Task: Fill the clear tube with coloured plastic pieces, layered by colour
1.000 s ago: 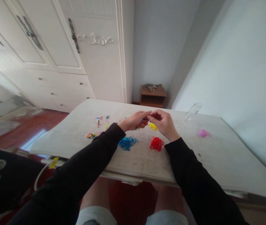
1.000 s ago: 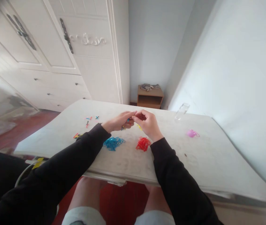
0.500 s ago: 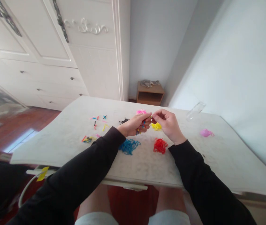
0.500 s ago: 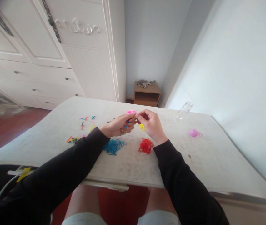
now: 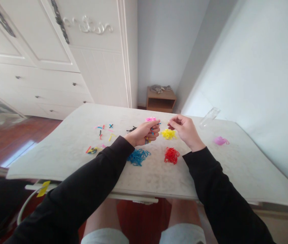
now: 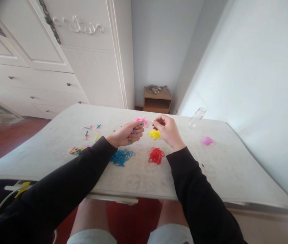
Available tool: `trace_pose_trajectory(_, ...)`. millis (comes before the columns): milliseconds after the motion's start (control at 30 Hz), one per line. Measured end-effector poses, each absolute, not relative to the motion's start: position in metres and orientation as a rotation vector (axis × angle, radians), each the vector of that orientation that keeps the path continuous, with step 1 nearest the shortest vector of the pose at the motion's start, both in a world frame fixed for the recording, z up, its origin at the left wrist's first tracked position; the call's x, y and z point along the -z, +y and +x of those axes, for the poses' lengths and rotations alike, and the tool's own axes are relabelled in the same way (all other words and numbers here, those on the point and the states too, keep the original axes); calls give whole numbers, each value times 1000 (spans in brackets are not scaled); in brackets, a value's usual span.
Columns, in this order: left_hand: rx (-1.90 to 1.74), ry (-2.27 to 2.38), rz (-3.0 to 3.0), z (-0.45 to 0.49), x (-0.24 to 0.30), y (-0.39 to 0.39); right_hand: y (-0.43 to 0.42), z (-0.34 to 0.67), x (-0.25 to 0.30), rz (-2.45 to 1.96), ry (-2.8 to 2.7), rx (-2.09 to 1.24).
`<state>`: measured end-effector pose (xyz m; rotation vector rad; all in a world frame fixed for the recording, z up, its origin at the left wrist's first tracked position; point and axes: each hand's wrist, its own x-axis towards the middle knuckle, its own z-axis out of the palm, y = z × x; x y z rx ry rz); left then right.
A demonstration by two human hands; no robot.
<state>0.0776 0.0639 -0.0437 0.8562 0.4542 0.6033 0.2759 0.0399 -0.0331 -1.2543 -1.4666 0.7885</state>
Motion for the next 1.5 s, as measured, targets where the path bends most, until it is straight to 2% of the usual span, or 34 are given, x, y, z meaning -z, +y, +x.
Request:
trace_pose_trajectory(133,-593,445,854,77,45,64,44,296,34,-1526,-1663,-429)
trace_pose_trajectory(400,-575,440,831,77,43,64,42,298,35,-1753,-1735,-402)
trace_pose_trajectory(500,-580,427,823,77,44,64,38,288,29,-1581,-1724,-378)
trace_pose_trajectory(633,-595,439,814,78,46,65,28,269,24,-1143,-1791,-610)
trace_pose_trajectory(733,-626,484,803,80,46,65,21,257,25,-975,-1842,-657)
trace_pose_trajectory(933,-717,577,782,83,46,62,18,247,29,-945,-1977,-442)
trace_pose_trajectory(1067,-687,538,777,83,46,62,17,244,29,-958,-1987,-416)
trace_pose_trajectory(1300,-655,548,754,82,40,62,14,247,23,-969,-1798,-515)
trace_pose_trajectory(1500,-762,596,594,81,39,66,1,236,22,-766,-2221,-799)
